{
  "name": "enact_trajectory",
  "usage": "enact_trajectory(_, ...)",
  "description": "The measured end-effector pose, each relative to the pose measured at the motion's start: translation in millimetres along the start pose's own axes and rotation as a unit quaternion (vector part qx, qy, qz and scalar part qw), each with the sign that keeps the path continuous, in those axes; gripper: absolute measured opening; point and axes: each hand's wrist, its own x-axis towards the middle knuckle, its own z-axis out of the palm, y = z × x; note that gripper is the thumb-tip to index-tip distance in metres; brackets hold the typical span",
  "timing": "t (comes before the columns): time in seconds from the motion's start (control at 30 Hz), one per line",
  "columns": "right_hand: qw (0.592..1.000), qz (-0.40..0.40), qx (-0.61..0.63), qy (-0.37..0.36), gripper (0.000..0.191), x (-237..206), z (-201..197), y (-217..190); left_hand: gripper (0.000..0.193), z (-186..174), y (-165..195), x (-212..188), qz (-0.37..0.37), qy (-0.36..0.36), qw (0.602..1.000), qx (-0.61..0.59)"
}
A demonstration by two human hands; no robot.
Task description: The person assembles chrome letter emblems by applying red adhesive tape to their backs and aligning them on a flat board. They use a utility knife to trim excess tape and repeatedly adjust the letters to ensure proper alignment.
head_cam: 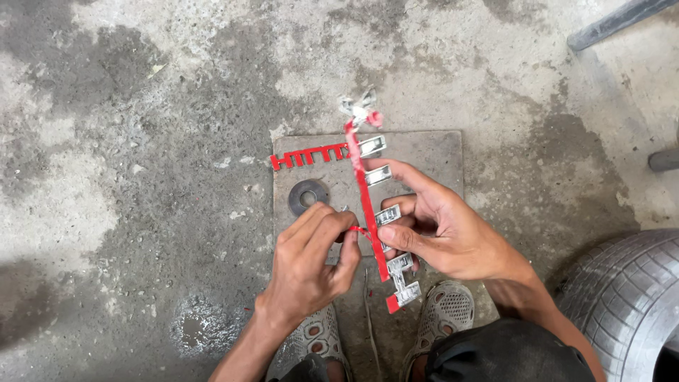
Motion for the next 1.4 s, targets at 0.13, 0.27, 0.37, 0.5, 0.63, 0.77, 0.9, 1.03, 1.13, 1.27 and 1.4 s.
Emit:
enact_trajectory(0.13,0.999,-0.023,-0.039,0.022,0.073,-2.7,2.9,-4.1,0.010,-9.8,6.6,-1.5,-0.069,-0.016,0.991,-0.112)
enact_trajectory(0.27,0.995,-0.013,-0.079,0.059,0.074,-3.0,5.5,-8.0,0.013,-19.9,7.8,2.7,-0.131,-0.006,0.975,-0.178)
enact_trajectory(0.37,0.994,-0.027,-0.085,0.068,0.073,-2.3,8.2,-8.7,0.023,-16.8,11.1,5.7,-0.192,0.026,0.954,-0.228)
enact_trajectory(0.5,0.990,-0.045,-0.111,0.078,0.075,-4.3,9.6,-9.9,0.014,-3.0,13.5,6.0,-0.205,0.004,0.947,-0.248)
enact_trajectory(0.63,0.990,0.008,-0.107,0.093,0.077,-3.8,7.1,-8.1,0.003,4.1,6.8,3.3,-0.204,-0.022,0.945,-0.253)
enact_trajectory(0.77,0.994,-0.016,-0.079,0.078,0.075,-2.4,0.9,-1.4,0.006,7.4,-6.3,-0.9,-0.199,-0.002,0.971,-0.133)
enact_trajectory(0.9,0.987,-0.115,-0.030,0.109,0.076,-2.9,-10.6,1.9,0.016,-8.2,-31.5,-10.4,-0.288,0.150,0.913,-0.246)
enact_trajectory(1.03,0.979,-0.128,-0.026,0.158,0.079,-5.4,-12.1,0.6,0.026,-6.1,-38.2,-22.6,-0.218,0.101,0.885,-0.398)
enact_trajectory(1.13,0.980,-0.117,-0.030,0.158,0.079,-3.2,-8.1,-1.7,0.017,5.0,-31.5,-20.9,-0.229,0.035,0.871,-0.434)
enact_trajectory(1.27,0.982,-0.125,0.010,0.141,0.080,0.2,-4.8,-4.3,0.017,16.0,-16.5,-8.8,-0.243,-0.053,0.852,-0.461)
enact_trajectory(1.4,0.975,-0.153,0.024,0.159,0.076,1.0,-4.1,-3.6,0.032,23.9,-13.9,-3.5,-0.407,-0.155,0.740,-0.513)
